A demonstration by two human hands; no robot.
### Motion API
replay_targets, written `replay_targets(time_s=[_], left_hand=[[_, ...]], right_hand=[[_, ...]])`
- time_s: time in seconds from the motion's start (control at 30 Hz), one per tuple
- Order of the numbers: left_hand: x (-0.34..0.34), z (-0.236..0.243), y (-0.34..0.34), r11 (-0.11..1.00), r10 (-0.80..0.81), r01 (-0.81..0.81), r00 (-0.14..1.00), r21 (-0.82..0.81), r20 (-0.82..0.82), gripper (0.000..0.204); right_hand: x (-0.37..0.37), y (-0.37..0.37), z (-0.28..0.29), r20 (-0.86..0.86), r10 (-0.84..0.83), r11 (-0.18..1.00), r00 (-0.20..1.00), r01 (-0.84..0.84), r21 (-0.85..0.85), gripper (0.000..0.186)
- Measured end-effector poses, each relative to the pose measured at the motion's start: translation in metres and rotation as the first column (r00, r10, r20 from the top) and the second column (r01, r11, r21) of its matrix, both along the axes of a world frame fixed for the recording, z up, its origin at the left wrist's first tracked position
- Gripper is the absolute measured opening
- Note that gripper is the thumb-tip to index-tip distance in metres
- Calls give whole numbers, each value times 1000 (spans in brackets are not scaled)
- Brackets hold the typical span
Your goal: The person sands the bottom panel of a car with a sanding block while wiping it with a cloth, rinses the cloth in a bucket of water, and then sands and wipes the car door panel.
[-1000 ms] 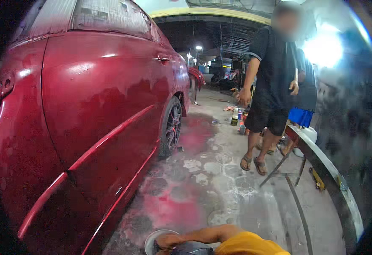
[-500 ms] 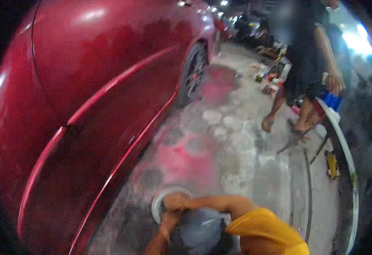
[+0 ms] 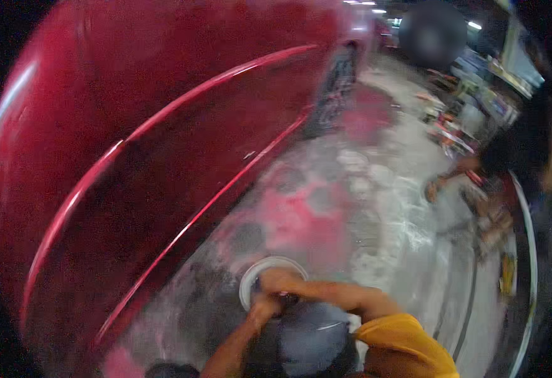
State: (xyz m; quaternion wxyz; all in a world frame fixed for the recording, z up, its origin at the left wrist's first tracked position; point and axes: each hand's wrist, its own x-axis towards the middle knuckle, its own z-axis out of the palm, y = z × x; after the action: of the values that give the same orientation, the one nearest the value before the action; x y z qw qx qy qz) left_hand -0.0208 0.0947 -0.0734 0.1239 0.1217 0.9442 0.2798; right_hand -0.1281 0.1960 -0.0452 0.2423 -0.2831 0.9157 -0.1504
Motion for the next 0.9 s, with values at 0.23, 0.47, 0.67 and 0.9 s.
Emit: replay_targets(time_s=[0.23,0.47,0.67,0.9], left_hand=[[3,98,10,982,-136,159,969,-103,204,29],[11,87,20,888,203,-176,979,-424,18,31],[-6,71,15,994,107,-105,986,-22,127,29],[-17,67,15,991,100,-109,989,83,105,29]], right_hand=[[-22,45,-22,-381,541,807,750,-590,-14,21],[2,42,71,225,-77,979,971,116,-170,56],[-1,48,156,335,-10,928,942,133,-348,49],[-3,82,207,758,-131,735,639,576,-358,26]])
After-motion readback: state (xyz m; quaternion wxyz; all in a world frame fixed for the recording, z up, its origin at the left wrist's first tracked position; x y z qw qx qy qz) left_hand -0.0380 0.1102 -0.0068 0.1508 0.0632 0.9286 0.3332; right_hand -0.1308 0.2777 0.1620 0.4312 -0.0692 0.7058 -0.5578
